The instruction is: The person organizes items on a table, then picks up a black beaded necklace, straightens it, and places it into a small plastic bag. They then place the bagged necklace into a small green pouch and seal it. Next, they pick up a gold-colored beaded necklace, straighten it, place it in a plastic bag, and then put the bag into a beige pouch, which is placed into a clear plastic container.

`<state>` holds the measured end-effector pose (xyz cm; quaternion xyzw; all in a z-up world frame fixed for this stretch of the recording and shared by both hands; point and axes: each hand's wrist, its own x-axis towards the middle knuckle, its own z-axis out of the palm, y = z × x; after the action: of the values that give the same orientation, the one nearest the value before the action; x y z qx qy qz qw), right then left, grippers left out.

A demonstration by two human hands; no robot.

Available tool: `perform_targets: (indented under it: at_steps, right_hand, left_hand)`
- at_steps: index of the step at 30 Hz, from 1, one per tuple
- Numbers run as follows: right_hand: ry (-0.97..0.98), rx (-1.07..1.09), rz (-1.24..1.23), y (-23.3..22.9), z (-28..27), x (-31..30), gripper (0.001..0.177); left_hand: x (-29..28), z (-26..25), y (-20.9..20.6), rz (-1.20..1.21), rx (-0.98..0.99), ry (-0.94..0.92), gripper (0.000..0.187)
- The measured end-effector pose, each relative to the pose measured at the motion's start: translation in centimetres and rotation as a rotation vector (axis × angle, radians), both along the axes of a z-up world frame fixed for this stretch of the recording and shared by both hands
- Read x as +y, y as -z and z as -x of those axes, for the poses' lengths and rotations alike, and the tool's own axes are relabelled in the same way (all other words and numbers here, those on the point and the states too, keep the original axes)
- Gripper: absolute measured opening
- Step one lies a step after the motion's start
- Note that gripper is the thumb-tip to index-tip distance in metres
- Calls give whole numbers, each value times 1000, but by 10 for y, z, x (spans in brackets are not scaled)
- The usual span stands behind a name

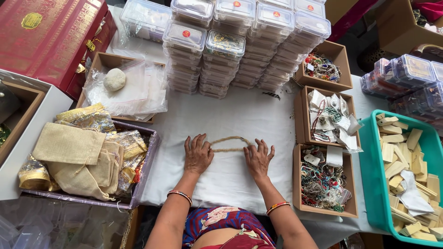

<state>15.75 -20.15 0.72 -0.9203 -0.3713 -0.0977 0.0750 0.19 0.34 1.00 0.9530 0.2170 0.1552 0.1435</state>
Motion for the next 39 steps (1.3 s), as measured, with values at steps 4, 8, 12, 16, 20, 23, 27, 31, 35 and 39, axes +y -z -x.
perform_targets:
  at_steps: [4,8,12,16,20,23,27,31,35,39]
  right_hand:
    - [-34,111,-34,-12,3,6,33]
    - [-180,-20,-97,-11,-9,16,39]
    - [-20,20,-65,-7,-16,2,39]
    - [-2,115,-32,3,-6,-19,37]
    - [-173,35,-128,4,6,-25,40]
    - [-65,51,-139,11,8,-24,39]
    - [77,92,-147,13,10,-23,36]
    - [51,61,-120,10,14,-21,34]
    - [101,129,-140,9,11,-22,33]
    - [84,180,-222,7,2,-15,38]
  left_hand:
    - [-1,0,5,-100,-177,-31,22]
    - [0,2,-9,-20,-162,139,17]
    - [-1,0,4,3,-68,83,19]
    - [0,-1,21,-188,-141,-168,23]
    - [-2,1,11,-133,-140,-127,19]
    - [-3,-1,11,-27,-88,-57,24]
    - [-3,-2,9,-35,-40,-171,26]
    - [-1,-4,18,-82,-50,-296,37]
    - [1,-5,18,-24,27,-372,46]
    - [2,-12,18,13,-19,-248,52]
